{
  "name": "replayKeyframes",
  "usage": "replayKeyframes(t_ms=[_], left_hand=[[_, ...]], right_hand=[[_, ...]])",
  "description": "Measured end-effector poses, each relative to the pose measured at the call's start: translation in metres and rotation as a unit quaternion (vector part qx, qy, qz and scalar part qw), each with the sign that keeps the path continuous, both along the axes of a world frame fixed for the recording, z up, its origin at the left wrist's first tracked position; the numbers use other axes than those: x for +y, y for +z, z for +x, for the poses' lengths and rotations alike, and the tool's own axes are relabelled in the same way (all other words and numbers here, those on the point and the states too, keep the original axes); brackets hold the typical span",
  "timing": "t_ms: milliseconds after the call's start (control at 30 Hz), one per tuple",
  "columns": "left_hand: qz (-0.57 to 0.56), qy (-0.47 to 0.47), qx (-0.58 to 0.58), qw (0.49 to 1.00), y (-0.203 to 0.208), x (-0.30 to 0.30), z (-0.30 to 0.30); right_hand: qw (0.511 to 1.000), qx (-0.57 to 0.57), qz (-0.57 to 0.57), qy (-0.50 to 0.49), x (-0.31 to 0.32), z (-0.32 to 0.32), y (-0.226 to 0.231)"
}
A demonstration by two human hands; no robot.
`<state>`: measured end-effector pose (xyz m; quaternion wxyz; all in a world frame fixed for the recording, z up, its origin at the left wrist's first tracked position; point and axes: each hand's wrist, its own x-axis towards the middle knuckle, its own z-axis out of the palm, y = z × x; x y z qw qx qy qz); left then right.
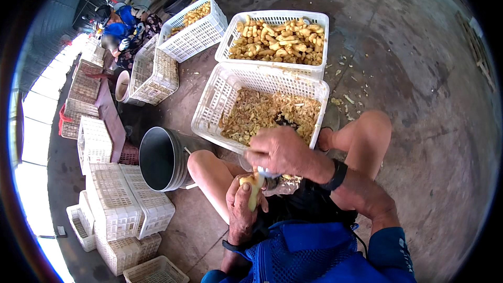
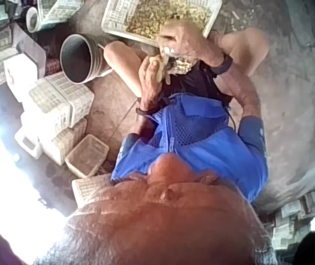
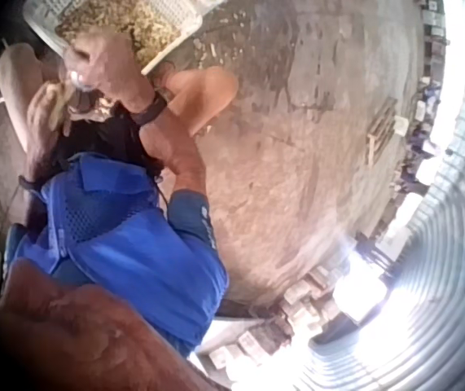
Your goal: The person uses a circular metal scraper to remove the skin from ginger roots, placing the peeled pieces into a bucket and the peels into a crate.
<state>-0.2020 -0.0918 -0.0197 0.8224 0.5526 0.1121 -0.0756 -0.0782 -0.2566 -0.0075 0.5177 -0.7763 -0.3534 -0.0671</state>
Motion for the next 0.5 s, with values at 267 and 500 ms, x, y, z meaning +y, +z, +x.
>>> replayKeyframes(t_ms=[267, 500], left_hand=[[-0.013, 0.019, -0.001, 1.0, -0.005, 0.014, -0.014], [-0.193, -0.026, 0.069, 0.978, -0.002, 0.011, -0.004]], right_hand=[[0.998, 0.04, 0.018, -0.042, -0.024, 0.012, 0.026], [1.0, -0.021, 0.003, 0.01, -0.006, 0.003, 0.005]])
